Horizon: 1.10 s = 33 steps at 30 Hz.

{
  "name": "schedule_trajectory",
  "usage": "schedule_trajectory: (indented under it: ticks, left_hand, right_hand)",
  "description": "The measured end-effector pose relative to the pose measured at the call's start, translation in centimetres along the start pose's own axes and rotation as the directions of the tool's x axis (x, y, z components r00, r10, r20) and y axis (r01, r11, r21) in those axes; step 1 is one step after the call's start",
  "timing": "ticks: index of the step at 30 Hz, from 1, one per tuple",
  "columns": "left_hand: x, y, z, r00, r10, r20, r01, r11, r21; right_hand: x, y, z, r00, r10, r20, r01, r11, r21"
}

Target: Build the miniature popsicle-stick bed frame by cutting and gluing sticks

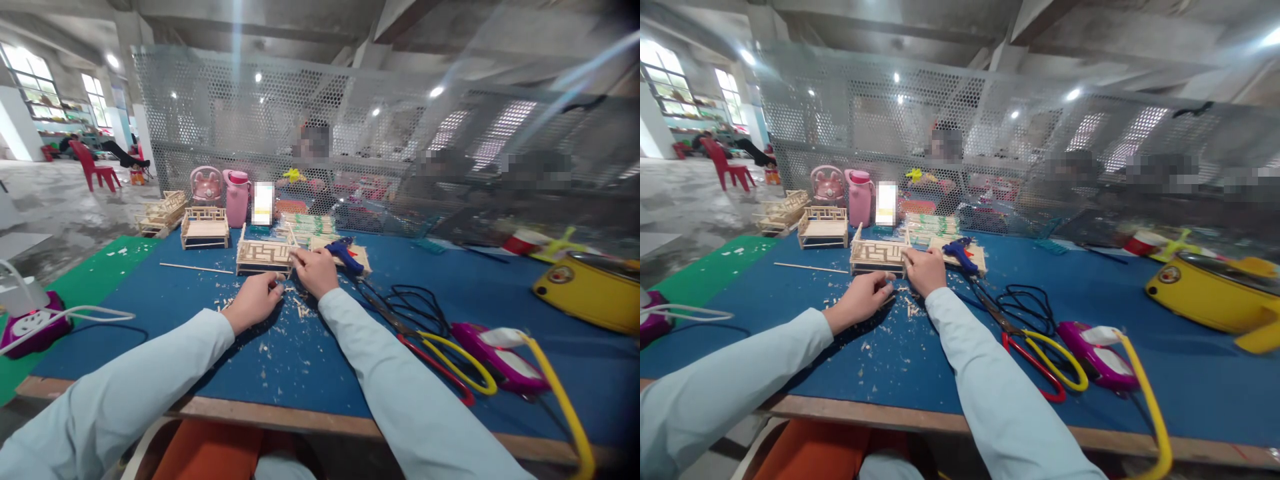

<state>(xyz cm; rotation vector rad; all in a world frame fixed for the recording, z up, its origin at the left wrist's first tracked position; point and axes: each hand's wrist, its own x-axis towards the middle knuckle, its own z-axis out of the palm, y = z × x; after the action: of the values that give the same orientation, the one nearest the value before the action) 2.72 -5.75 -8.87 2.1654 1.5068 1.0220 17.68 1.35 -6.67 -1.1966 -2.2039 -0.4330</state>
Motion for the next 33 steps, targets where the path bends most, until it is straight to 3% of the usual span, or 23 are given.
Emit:
schedule_trajectory:
  ticks: [33]
  left_hand:
    - [0.04, -0.06, 0.01, 0.999, 0.011, 0.031, -0.011, 1.0, 0.013]
  right_hand:
    - [-0.18, -0.26, 0.23, 0.998, 0.045, -0.037, -0.045, 0.999, 0.017]
